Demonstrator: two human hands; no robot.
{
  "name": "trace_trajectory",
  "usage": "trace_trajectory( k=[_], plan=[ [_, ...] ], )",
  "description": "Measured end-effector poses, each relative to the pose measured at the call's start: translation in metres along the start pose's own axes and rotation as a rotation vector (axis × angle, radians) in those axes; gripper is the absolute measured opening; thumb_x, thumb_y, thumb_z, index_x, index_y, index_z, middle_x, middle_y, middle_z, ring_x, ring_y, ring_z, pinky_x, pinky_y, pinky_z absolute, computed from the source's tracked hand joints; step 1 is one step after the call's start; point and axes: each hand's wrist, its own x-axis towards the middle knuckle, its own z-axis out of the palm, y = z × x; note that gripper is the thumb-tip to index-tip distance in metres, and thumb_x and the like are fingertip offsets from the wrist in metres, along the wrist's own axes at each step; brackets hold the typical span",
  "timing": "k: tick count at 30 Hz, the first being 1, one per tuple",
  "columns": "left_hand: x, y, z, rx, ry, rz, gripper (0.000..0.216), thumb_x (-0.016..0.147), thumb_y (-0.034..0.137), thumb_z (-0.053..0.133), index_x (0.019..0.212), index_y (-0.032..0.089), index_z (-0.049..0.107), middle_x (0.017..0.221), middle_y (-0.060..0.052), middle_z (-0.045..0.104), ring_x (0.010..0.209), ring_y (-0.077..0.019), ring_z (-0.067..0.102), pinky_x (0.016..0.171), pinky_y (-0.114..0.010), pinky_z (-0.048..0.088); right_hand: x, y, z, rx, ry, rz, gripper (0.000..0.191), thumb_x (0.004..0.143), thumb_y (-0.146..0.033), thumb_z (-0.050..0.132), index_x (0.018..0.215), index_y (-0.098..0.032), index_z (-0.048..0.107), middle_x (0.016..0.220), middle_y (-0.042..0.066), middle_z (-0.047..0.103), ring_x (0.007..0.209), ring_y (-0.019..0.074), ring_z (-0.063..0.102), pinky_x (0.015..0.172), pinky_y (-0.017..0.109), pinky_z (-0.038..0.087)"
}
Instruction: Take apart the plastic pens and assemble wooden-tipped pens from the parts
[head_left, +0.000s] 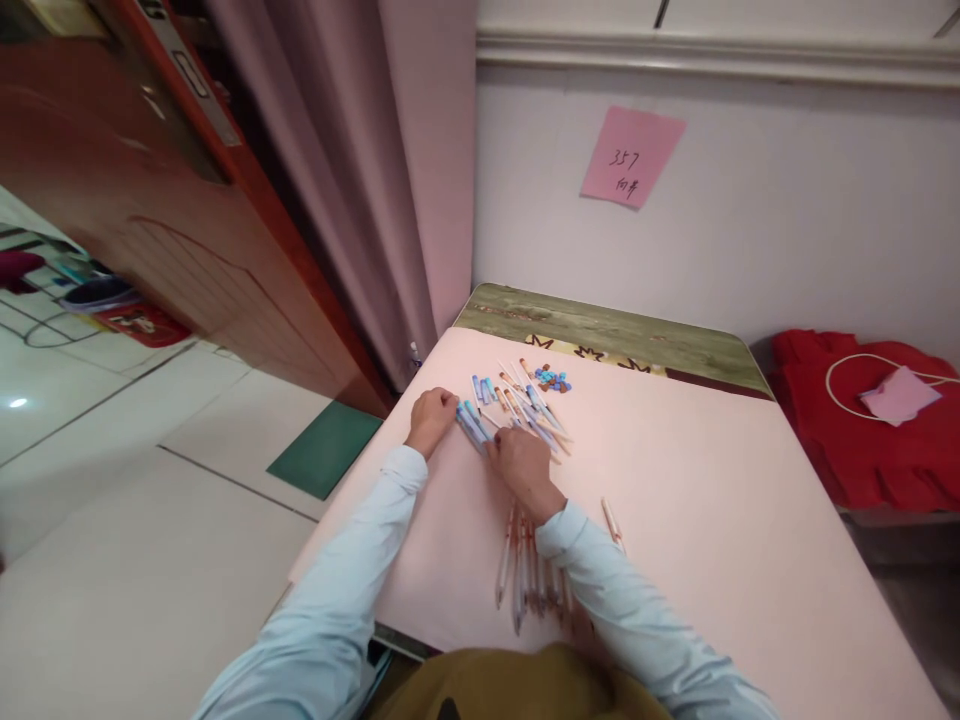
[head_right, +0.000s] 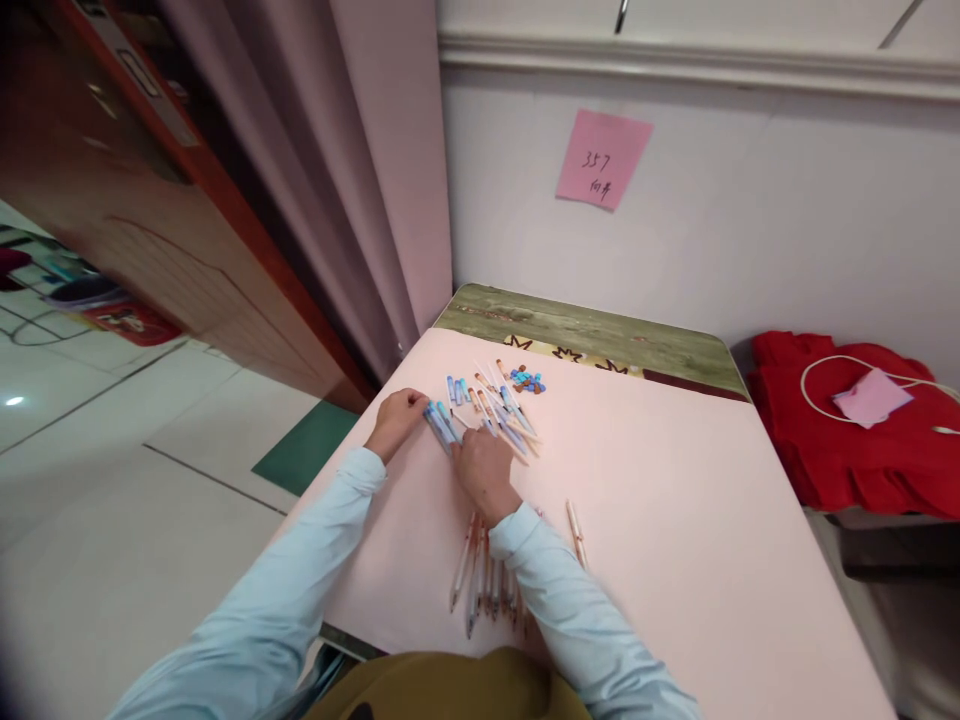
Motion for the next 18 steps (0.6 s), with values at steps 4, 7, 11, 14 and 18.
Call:
trace_trajectory(
  k=[4,7,11,14,18],
  plan=[
    [-0.009,-0.003,0.001,-0.036,0.002,0.046,0.030,0.079,0.031,0.065,0.106,0.019,0.069,0.102,-0.007,0.070,0.094,-0.0202,0.064,0.084,-0.028,0.047,0.002,0.001,0.002,0.105,-0.014,0.051,0.019,0.088,-0.035,0.058,0.094,-0.021,0.070,0.092,0.007,0.073,0.087,0.0208,0.067,0.068,0.026,0.042],
    [-0.010,-0.001,0.004,-0.031,-0.003,0.072,0.030,0.074,0.027,0.070,0.103,0.018,0.070,0.103,-0.009,0.068,0.095,-0.0218,0.063,0.088,-0.030,0.046,0.001,0.004,0.003,0.139,0.003,0.064,0.018,0.088,-0.028,0.055,0.093,-0.020,0.070,0.090,0.007,0.074,0.085,0.0196,0.067,0.068,0.026,0.041],
    [-0.011,0.000,0.004,-0.017,-0.007,0.111,0.028,0.073,0.026,0.071,0.100,0.018,0.070,0.101,-0.009,0.066,0.100,-0.0239,0.062,0.092,-0.032,0.045,0.004,0.002,0.006,0.107,0.047,0.047,0.022,0.091,-0.032,0.052,0.098,-0.019,0.068,0.091,0.009,0.073,0.085,0.0202,0.067,0.069,0.027,0.043],
    [-0.013,-0.001,0.003,-0.007,-0.001,0.121,0.033,0.071,0.027,0.072,0.102,0.018,0.069,0.102,-0.010,0.066,0.101,-0.0257,0.062,0.093,-0.033,0.045,0.008,-0.004,0.008,0.041,0.028,0.018,0.023,0.090,-0.030,0.052,0.098,-0.016,0.069,0.092,0.012,0.073,0.087,0.0224,0.069,0.070,0.029,0.044],
    [-0.014,-0.003,-0.002,-0.001,0.024,0.095,0.030,0.073,0.029,0.070,0.100,0.016,0.069,0.102,-0.012,0.065,0.100,-0.0271,0.063,0.091,-0.035,0.046,0.012,-0.012,0.007,0.018,0.041,0.016,0.024,0.087,-0.023,0.053,0.096,-0.011,0.071,0.092,0.018,0.073,0.085,0.0255,0.070,0.069,0.031,0.046]
  ],
)
